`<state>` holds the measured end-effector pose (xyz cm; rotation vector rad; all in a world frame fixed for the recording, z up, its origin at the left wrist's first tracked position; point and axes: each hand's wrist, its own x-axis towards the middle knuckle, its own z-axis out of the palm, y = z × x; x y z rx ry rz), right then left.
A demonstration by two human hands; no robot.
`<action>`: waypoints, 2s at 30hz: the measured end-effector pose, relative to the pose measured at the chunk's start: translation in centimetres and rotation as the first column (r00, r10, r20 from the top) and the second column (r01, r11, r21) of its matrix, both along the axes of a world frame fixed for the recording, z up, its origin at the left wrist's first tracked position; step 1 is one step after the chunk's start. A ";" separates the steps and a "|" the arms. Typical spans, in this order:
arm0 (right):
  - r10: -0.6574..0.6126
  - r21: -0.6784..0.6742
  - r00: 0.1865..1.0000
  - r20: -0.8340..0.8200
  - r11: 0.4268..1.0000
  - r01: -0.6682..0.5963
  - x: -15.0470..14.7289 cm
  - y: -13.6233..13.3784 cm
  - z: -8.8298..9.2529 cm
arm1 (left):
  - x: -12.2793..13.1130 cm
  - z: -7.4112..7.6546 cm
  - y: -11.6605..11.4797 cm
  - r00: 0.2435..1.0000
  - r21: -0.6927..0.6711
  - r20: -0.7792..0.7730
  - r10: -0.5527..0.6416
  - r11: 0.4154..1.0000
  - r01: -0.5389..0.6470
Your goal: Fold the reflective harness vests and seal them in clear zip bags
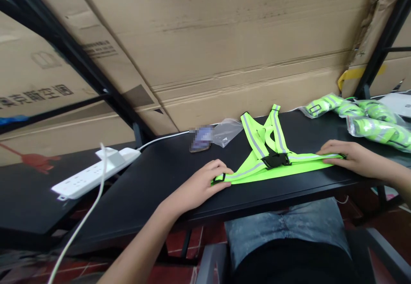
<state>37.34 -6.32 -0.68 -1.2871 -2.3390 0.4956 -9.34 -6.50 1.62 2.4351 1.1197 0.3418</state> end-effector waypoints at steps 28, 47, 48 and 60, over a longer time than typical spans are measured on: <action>-0.329 -0.044 0.932 -0.152 0.944 0.326 1.1 -2.6 0.3 | -2.6 1.4 -0.9 0.973 0.264 -0.129 0.193 0.952 -0.154; -0.039 0.209 0.921 -0.388 0.969 0.129 -13.1 1.3 1.3 | 11.2 -0.9 -3.3 0.999 0.315 0.008 -0.048 0.948 0.043; -0.007 0.240 0.955 -0.297 0.967 0.082 -13.6 1.3 1.1 | 11.1 -0.9 -3.3 0.999 0.301 0.023 -0.038 0.953 0.030; 0.317 0.257 0.946 0.073 0.910 -0.325 -11.1 1.1 0.6 | 6.9 -1.0 -5.6 0.968 0.455 0.189 0.162 0.860 -0.233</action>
